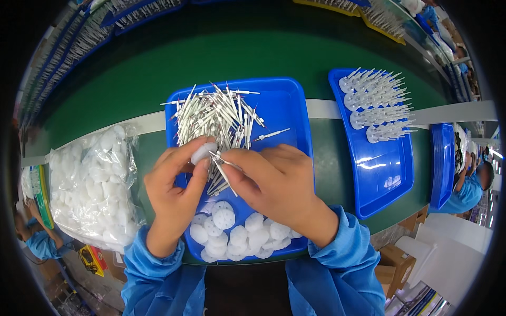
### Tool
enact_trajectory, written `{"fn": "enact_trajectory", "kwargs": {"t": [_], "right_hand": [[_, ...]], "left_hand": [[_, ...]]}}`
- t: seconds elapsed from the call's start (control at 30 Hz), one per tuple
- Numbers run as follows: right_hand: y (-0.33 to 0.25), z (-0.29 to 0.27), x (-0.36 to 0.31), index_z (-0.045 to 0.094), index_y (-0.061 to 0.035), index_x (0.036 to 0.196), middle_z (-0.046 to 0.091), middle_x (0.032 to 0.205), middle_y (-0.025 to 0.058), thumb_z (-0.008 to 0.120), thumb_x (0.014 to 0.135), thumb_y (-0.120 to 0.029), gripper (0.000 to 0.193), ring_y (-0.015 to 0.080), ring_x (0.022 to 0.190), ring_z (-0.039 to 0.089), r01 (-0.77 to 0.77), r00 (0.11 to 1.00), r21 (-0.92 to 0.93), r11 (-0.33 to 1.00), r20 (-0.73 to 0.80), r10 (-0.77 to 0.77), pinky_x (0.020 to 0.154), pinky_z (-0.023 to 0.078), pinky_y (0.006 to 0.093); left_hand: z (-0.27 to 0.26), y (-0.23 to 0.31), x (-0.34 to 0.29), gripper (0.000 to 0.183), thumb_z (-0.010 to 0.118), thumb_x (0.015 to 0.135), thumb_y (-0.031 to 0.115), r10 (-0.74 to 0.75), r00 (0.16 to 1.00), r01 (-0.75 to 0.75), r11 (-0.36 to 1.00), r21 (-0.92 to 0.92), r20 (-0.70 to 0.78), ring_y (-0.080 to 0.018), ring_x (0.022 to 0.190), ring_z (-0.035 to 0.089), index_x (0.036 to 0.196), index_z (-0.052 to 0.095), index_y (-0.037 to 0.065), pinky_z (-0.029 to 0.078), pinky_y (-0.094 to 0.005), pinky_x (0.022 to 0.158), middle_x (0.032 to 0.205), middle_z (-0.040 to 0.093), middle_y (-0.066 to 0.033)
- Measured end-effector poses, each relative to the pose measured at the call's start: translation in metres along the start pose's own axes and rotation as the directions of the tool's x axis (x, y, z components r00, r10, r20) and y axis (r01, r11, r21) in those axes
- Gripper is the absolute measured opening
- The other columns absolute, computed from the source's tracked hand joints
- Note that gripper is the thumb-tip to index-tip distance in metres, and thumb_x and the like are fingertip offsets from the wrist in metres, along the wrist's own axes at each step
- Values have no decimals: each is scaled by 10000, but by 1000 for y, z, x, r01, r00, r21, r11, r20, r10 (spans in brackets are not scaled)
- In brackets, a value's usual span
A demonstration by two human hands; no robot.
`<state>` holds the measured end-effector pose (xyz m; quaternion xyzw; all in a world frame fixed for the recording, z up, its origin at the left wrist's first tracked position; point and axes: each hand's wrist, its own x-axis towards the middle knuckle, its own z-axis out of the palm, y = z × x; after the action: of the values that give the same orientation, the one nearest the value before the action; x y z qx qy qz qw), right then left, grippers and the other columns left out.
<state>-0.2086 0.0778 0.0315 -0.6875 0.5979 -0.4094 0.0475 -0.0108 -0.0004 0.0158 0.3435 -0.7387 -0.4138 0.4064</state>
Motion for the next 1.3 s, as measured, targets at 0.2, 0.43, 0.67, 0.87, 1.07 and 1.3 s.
{"fn": "enact_trajectory", "kwargs": {"t": [0.2, 0.43, 0.67, 0.87, 1.07, 1.3], "right_hand": [[-4, -3, -3, 813, -109, 1000, 732, 701, 36, 912, 863, -151, 175, 191, 573, 703, -306, 948, 182, 935, 149, 281, 524, 505, 316], [0, 11, -9, 813, -113, 960, 728, 688, 37, 901, 883, -176, 132, 212, 565, 706, -266, 964, 167, 949, 22, 266, 525, 521, 323], [-5, 3, -4, 761, -129, 914, 722, 700, 20, 884, 875, -192, 143, 236, 573, 699, -79, 997, -143, 987, -19, 77, 524, 514, 367], [-4, 3, -4, 737, -125, 909, 686, 683, 8, 866, 869, -174, 143, 235, 592, 683, -71, 997, -123, 990, -33, 67, 552, 498, 381], [-9, 3, -3, 735, -120, 948, 726, 757, 6, 852, 879, -154, 140, 232, 652, 708, -34, 999, -134, 990, -19, 31, 603, 497, 370], [1, -13, 3, 769, -77, 1103, 781, 886, 42, 910, 865, -123, 280, 175, 816, 756, -156, 987, 317, 936, 94, 133, 728, 547, 322]], "left_hand": [[-3, 2, 3, 384, 824, 871, -99, 78, 997, -79, 996, 46, 5, -195, 848, 754, 1234, 824, 27, 619, -290, 715, 1118, 828, -128], [2, 1, 3, 416, 861, 811, -70, 227, 972, -235, 948, 214, 60, -266, 823, 755, 1213, 835, 32, 604, -351, 726, 993, 825, -119], [7, 9, -3, 432, 878, 795, -61, 190, 980, -201, 930, 308, 66, -261, 781, 748, 1217, 837, 19, 594, -356, 704, 848, 779, -96], [8, 9, -4, 448, 883, 780, -70, 254, 965, -259, 905, 337, 59, -253, 768, 746, 1221, 830, -5, 592, -348, 694, 859, 792, -103], [8, 18, -11, 474, 882, 779, -78, 159, 986, -167, 937, 306, 52, -256, 780, 750, 1245, 823, -11, 590, -333, 691, 888, 803, -118], [-2, 9, 3, 301, 869, 776, -78, 380, 925, -365, 886, 284, 2, -248, 886, 771, 1056, 805, 13, 631, -322, 739, 1093, 842, -131]]}}
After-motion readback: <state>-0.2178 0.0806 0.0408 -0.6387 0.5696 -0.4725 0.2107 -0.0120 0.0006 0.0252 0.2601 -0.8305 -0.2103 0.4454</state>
